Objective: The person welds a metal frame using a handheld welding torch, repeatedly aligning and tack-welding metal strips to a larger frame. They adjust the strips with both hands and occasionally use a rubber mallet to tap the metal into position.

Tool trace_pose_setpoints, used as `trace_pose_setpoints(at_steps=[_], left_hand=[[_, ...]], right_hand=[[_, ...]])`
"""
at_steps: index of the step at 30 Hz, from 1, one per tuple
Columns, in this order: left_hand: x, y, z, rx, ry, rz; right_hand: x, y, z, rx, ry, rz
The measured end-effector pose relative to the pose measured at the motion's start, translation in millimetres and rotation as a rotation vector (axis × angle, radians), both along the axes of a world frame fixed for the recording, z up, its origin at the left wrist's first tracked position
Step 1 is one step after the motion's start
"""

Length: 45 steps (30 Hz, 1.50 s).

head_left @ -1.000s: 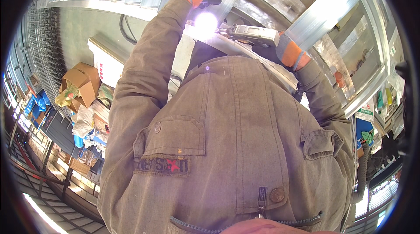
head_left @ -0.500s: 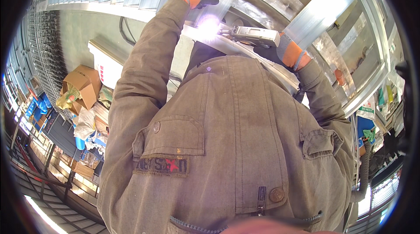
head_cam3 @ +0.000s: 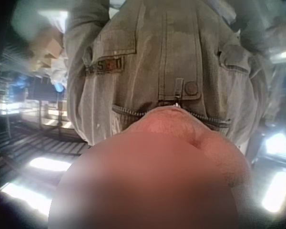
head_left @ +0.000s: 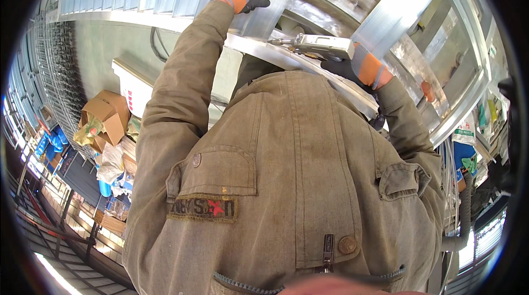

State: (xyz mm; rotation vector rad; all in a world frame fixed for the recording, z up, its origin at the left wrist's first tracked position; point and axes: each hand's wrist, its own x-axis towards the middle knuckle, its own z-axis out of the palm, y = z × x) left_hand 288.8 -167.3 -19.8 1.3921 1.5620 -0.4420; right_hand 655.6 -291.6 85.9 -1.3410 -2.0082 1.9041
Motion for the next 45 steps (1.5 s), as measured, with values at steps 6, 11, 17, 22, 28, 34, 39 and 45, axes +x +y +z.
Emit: trace_pose_setpoints(at_steps=[6, 11, 17, 22, 28, 34, 39, 45], left_hand=[[-6, -7, -7, 0.063, -0.061, 0.016], [-2, -18, -2, 0.204, -0.013, -0.018], [40, -70, 44, 0.656, 0.187, -0.058], [114, -107, 53, 0.579, -0.192, -0.124], [179, -139, 31, 0.365, -0.361, -0.357], [186, -161, 14, 0.227, -0.450, -0.259], [190, -154, 22, 0.242, -0.449, -0.191], [205, -143, 35, 0.162, -0.689, 0.005]], right_hand=[[42, -29, 64, 0.047, -0.021, -0.342], [96, -75, 77, 0.369, -0.336, -0.621], [167, -93, 32, 0.378, -0.809, -0.885], [210, -85, -38, 0.311, -1.102, -0.825], [216, -81, -75, 0.260, -1.192, -0.790], [199, -89, -62, 0.324, -1.231, -0.838], [157, -106, -42, 0.613, -0.976, -0.881], [96, -88, -79, 0.100, -0.634, -0.903]])
